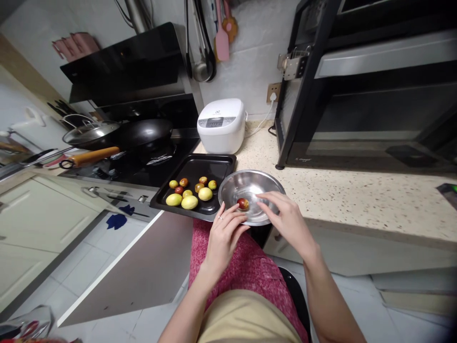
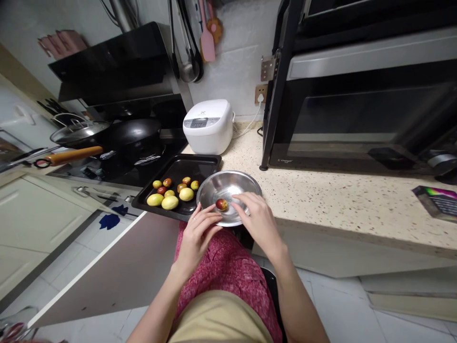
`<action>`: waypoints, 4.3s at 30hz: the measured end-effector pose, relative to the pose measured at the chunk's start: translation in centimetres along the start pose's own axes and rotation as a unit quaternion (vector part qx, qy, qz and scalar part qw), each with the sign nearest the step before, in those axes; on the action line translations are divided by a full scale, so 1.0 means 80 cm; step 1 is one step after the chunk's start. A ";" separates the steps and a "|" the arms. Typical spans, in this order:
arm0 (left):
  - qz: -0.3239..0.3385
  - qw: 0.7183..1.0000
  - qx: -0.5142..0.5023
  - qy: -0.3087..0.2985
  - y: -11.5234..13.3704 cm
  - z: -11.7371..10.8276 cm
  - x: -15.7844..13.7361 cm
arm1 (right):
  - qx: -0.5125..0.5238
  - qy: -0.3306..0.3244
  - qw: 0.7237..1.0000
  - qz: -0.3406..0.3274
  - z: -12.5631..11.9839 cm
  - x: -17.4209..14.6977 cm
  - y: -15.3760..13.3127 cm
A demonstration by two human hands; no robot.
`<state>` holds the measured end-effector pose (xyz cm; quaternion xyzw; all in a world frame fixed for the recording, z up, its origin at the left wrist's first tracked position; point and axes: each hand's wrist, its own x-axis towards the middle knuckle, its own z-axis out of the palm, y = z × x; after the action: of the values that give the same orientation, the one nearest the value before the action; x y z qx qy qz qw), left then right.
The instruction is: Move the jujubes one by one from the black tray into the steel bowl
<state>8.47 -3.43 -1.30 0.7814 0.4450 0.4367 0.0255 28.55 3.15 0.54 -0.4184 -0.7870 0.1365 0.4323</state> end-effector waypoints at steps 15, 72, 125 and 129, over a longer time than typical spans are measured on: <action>-0.150 0.962 0.197 -0.113 -0.112 -0.070 0.098 | -0.032 0.098 0.981 -0.166 0.029 -0.053 -0.014; 0.050 0.927 0.052 -0.368 -0.048 0.015 0.140 | -0.040 0.118 0.979 -0.164 0.038 -0.057 -0.011; -0.198 0.969 0.081 -0.124 -0.184 -0.113 0.107 | -0.043 0.124 0.977 -0.166 0.040 -0.055 -0.011; -0.143 0.987 0.048 -0.061 -0.144 -0.112 0.118 | -0.047 0.121 0.978 -0.164 0.041 -0.054 -0.012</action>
<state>-3.54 7.16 5.54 0.7356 0.5701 0.3577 0.0771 26.65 -0.30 -3.29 -0.3173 -0.7923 -0.0249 0.5206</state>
